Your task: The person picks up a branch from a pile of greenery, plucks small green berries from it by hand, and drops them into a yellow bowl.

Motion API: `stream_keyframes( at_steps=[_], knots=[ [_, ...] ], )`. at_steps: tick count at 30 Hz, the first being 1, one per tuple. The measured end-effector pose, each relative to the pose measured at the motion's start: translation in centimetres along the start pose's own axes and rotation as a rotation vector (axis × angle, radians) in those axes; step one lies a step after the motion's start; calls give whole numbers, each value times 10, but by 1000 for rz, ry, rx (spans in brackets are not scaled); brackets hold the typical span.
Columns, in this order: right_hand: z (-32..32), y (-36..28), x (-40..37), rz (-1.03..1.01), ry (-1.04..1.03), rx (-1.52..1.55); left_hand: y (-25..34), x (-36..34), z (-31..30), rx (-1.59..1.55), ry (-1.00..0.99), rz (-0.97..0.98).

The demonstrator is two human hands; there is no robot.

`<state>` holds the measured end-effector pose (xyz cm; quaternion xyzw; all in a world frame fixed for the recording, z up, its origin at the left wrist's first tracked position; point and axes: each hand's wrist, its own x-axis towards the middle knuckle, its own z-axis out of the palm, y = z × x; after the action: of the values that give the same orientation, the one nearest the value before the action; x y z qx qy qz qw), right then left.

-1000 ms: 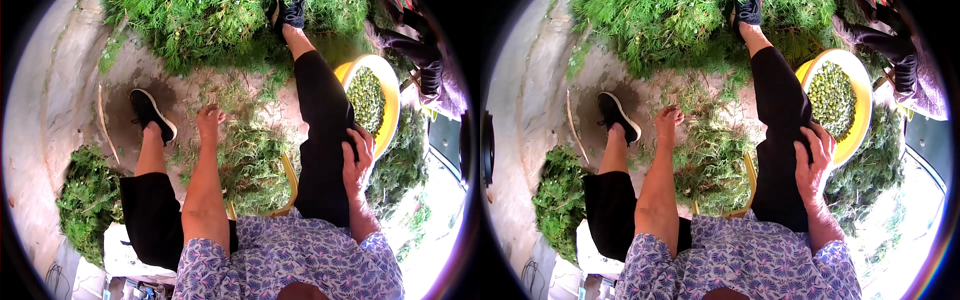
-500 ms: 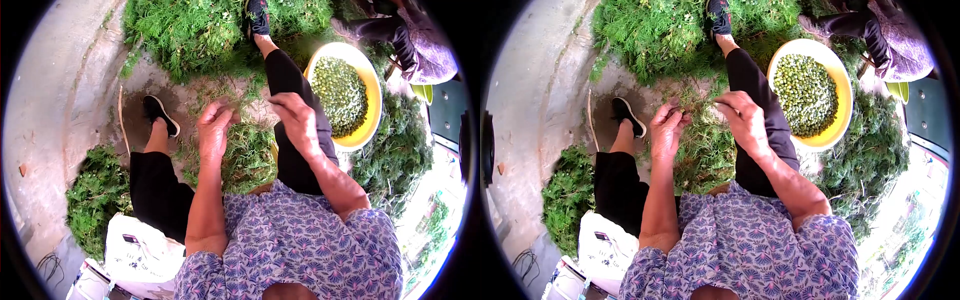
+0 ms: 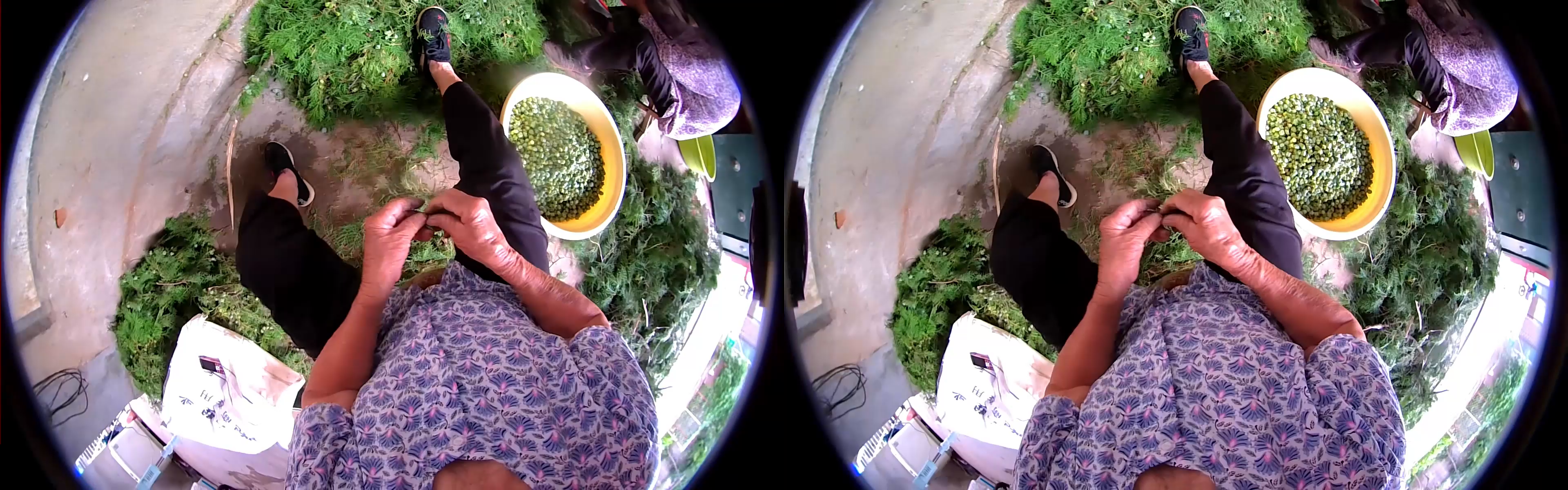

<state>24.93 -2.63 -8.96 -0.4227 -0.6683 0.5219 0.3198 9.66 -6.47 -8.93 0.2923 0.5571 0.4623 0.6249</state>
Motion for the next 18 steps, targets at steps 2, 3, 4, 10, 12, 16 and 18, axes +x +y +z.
stream_keyframes(
  at_steps=[2, 3, 4, 10, 12, 16, 18],
  knots=[
    [-3, -9, -13, 137, 39, 76, -2, -7, 7, 67, 8, 37],
    [-5, -12, -16, 280, 75, 148, 0, -9, 10, 75, 10, 48],
    [-7, -10, -18, 239, 123, 181, 1, -11, 12, 86, 7, 43],
    [-33, 6, -30, 322, 304, 228, 6, -15, 27, 253, -209, 117],
    [-39, 13, -36, 334, 316, 224, -2, -20, 33, 287, -244, 84],
    [-45, 18, -38, 341, 369, 249, -22, -26, 31, 461, -298, 143],
    [-47, 16, -36, 319, 405, 290, -23, -28, 32, 555, -309, 166]
  ],
)
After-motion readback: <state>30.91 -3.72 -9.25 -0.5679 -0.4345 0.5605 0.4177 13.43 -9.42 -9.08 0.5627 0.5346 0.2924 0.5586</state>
